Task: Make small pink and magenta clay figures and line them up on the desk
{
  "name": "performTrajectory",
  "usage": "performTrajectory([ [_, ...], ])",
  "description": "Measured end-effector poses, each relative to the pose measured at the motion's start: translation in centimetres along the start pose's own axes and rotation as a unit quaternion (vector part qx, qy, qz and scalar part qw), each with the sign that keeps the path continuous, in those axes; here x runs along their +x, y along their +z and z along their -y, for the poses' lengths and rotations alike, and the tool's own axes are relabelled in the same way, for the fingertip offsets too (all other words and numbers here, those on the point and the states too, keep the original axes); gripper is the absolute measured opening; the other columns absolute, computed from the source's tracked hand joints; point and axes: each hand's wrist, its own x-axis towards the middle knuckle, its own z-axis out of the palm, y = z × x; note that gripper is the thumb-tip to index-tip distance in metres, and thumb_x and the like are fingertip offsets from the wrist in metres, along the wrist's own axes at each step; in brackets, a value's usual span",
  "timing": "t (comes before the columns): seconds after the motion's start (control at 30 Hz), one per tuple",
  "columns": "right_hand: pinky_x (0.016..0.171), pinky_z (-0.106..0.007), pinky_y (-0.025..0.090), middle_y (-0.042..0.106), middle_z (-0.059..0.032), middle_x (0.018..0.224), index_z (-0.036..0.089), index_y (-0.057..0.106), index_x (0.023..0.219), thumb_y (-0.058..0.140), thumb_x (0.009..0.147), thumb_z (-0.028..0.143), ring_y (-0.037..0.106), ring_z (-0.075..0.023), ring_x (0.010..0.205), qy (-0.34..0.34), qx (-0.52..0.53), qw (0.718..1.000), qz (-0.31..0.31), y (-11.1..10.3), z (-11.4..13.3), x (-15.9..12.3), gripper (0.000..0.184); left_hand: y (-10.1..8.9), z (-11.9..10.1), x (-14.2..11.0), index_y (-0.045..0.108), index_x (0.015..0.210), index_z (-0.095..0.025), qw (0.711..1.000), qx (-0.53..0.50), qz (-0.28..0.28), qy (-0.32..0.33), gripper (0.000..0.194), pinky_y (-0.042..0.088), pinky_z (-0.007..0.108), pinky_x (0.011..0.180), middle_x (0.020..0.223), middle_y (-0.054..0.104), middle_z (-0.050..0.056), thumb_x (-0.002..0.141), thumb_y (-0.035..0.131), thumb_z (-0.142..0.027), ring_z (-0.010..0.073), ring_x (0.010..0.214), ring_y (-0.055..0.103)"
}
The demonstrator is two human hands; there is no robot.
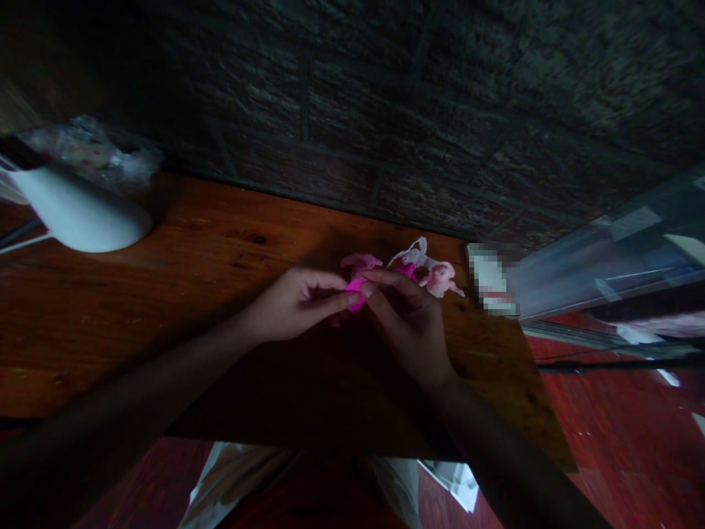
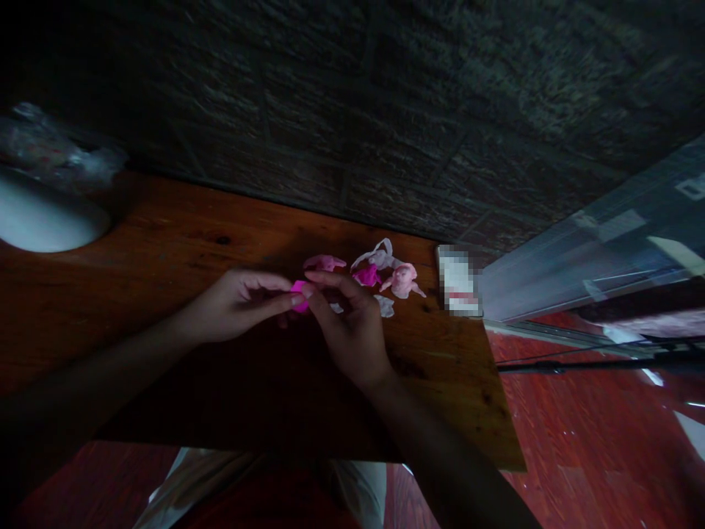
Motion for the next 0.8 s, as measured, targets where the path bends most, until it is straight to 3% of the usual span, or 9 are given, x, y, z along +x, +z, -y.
performTrajectory([
  [0.2,0.082,-0.033,0.058,0.081,0.0014,0.091,0.03,0.082,0.094,0.075,0.09,0.025,0.073,-0.0159,0.085,-0.045,-0.024,0.998,0.041,-0.4,-0.5,0.4,0.008,0.3,0.1,-0.2,0.076,0.083,-0.013,1.0,0.013,0.0,0.003,0.017,0.047,0.017,0.053,0.069,0.071,0.002,0.088,0.068,-0.026,0.0097,0.057,0.061],
  [0.37,0.082,-0.033,0.058,0.079,-0.0003,0.089,0.028,0.081,0.09,0.078,0.09,0.033,0.071,-0.0166,0.084,-0.028,-0.016,0.999,0.007,0.0,-0.6,0.3,0.007,1.1,0.0,0.1,0.07,0.082,-0.012,0.999,-0.028,0.002,-0.022,0.021,0.043,0.017,0.05,0.062,0.062,-0.002,0.092,0.065,-0.029,0.0081,0.053,0.055],
  [0.53,0.086,-0.034,0.058,0.077,-0.0012,0.099,0.028,0.081,0.086,0.076,0.089,0.033,0.071,-0.0177,0.093,0.006,0.024,0.999,-0.021,0.8,-0.6,-0.1,0.008,1.5,0.4,0.1,0.071,0.082,-0.011,0.999,-0.041,0.017,-0.014,0.021,0.044,0.017,0.05,0.063,0.062,-0.001,0.092,0.064,-0.029,0.0082,0.052,0.055],
  [0.67,0.07,-0.03,0.057,0.077,0.001,0.091,0.03,0.083,0.092,0.079,0.087,0.037,0.067,-0.0144,0.075,0.062,0.07,0.996,0.009,0.7,-0.8,0.1,0.009,1.3,0.3,-0.1,0.074,0.079,-0.011,1.0,-0.012,0.026,-0.005,0.026,0.04,0.016,0.047,0.062,0.064,0.0,0.095,0.061,-0.028,0.0072,0.05,0.053],
  [0.8,0.065,-0.028,0.053,0.074,0.0025,0.077,0.031,0.085,0.087,0.081,0.085,0.04,0.062,-0.0125,0.066,0.045,0.064,0.996,0.036,0.3,-0.8,0.2,0.01,1.2,0.5,-0.1,0.073,0.076,-0.012,1.0,-0.007,0.023,-0.001,0.026,0.036,0.016,0.045,0.059,0.062,-0.001,0.094,0.062,-0.027,0.0065,0.049,0.051],
])
